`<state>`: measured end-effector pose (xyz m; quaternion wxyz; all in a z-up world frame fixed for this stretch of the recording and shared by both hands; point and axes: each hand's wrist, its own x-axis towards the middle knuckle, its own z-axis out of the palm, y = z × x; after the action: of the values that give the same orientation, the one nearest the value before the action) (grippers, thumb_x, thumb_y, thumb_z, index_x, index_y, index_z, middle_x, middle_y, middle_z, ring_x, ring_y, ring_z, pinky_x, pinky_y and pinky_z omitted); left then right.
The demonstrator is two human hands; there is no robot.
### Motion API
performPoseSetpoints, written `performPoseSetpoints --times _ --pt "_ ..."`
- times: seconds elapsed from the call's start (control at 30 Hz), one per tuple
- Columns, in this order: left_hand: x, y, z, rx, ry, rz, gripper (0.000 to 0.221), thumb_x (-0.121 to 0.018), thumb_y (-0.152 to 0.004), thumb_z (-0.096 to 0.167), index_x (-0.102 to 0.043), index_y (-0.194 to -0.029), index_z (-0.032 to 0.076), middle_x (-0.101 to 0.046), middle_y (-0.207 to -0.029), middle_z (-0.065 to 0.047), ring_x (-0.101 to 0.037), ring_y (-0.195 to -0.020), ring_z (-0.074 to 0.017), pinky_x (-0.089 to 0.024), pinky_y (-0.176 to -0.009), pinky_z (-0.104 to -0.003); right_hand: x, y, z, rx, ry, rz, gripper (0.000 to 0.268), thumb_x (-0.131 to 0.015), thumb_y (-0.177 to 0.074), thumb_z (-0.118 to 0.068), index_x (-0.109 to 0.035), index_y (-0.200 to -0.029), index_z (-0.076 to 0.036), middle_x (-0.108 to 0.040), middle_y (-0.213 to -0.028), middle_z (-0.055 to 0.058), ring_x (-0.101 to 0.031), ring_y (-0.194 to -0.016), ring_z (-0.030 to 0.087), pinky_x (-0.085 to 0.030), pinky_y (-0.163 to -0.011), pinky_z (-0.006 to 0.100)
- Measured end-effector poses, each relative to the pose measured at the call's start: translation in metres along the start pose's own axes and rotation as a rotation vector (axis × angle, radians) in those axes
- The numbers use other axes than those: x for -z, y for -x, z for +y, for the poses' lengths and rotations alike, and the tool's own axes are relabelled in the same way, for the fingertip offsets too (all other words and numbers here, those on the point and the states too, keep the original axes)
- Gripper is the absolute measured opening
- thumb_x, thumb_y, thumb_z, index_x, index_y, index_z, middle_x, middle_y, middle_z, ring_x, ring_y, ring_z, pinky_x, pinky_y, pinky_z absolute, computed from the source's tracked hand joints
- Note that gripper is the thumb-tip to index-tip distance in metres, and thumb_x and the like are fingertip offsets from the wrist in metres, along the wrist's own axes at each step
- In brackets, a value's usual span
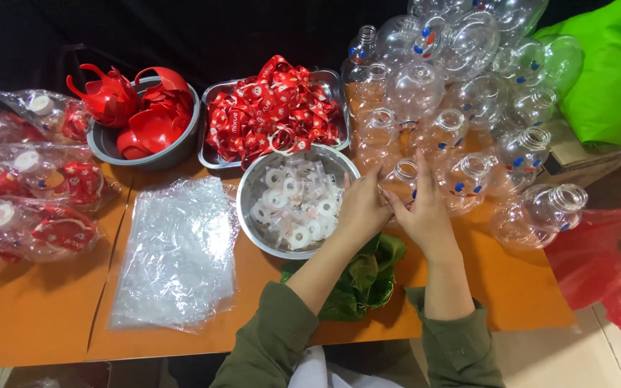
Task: Assembling decorative ribbons and rings onto plastic bottles
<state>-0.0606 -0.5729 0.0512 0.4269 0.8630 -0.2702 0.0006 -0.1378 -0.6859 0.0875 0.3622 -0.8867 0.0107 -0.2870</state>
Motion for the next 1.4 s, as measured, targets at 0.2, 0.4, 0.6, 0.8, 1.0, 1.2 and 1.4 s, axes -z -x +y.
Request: performPoseSetpoints --times 0.2,0.4,0.6,0.8,1.0,1.2,1.4 --pt "0.046 0.028 0.059 0.118 0.127 -0.031 0.065 -0.063 -0.078 0.02 -0.052 -0.138 0.0 -0.07 -0.122 -0.018 -0.061 -0.125 -0.0359 -0.024 -0.122 -0.054 0.006 0.011 0.005 0.05 -0.02 0.026 0.089 -0.08 -0.088 -0.027 -0.033 -0.16 -0.002 -0.049 -0.15 0.027 -0.048 -0.138 0.045 -0.042 -0.111 0.054" --pt "0.088 0.055 0.071 0.169 0.377 -0.043 0.085 -0.076 -0.071 0.018 -0.044 -0.148 0.002 -0.06 -0.139 -0.021 -0.049 -0.137 -0.0399 -0.033 -0.121 -0.049 0.027 0.025 -0.05 0.069 -0.182 0.073 0.079 -0.074 -0.093 -0.024 -0.036 -0.158 -0.002 -0.046 -0.155 0.023 -0.048 -0.139 0.042 -0.044 -0.111 0.048" --pt "0.15 0.096 0.022 0.237 1.04 -0.065 0.069 -0.085 -0.075 0.0 -0.052 -0.136 0.003 -0.063 -0.134 -0.018 -0.065 -0.117 -0.0306 -0.055 -0.1 -0.045 0.015 0.043 -0.053 -0.016 -0.575 -0.164 0.104 -0.073 -0.078 -0.052 -0.03 -0.159 -0.003 -0.041 -0.158 0.023 -0.043 -0.143 0.042 -0.038 -0.115 0.054" --pt "0.179 0.126 -0.025 0.1 1.14 0.083 0.068 -0.087 -0.08 0.022 -0.056 -0.137 0.002 -0.068 -0.127 -0.018 -0.066 -0.114 -0.0267 -0.055 -0.098 -0.042 -0.039 0.065 -0.087 -0.167 -0.91 -0.321 0.109 -0.092 -0.068 -0.018 -0.03 -0.158 -0.01 -0.042 -0.159 0.016 -0.054 -0.137 0.03 -0.051 -0.105 0.038" --pt "0.164 0.165 -0.04 0.172 0.877 0.332 0.071 -0.069 -0.095 0.039 -0.041 -0.153 0.01 -0.055 -0.145 -0.013 -0.048 -0.135 -0.0246 -0.041 -0.113 -0.046 -0.09 0.081 -0.139 0.16 -0.407 0.044 0.096 -0.099 -0.063 -0.023 -0.051 -0.145 -0.013 -0.042 -0.151 0.015 -0.043 -0.142 0.038 -0.04 -0.116 0.051" --pt "0.211 0.169 -0.024 0.392 1.216 0.302 0.103 -0.083 -0.06 0.046 -0.042 -0.145 0.005 -0.06 -0.134 -0.02 -0.059 -0.127 -0.0373 -0.05 -0.107 -0.053 -0.076 0.108 -0.167 0.27 -0.547 -0.2 0.068 -0.075 -0.09 -0.038 -0.045 -0.148 -0.016 -0.04 -0.159 0.013 -0.038 -0.151 0.031 -0.032 -0.127 0.051" --pt "0.193 0.19 -0.091 0.109 1.373 0.315 0.084 -0.072 -0.084 0.052 -0.042 -0.149 0.007 -0.056 -0.137 -0.021 -0.054 -0.126 -0.0391 -0.056 -0.09 -0.069 -0.068 0.114 -0.07 -0.137 -0.038 0.148 0.088 -0.063 -0.097 -0.053 -0.032 -0.159 -0.001 -0.037 -0.153 0.026 -0.027 -0.144 0.042 -0.021 -0.121 0.052"
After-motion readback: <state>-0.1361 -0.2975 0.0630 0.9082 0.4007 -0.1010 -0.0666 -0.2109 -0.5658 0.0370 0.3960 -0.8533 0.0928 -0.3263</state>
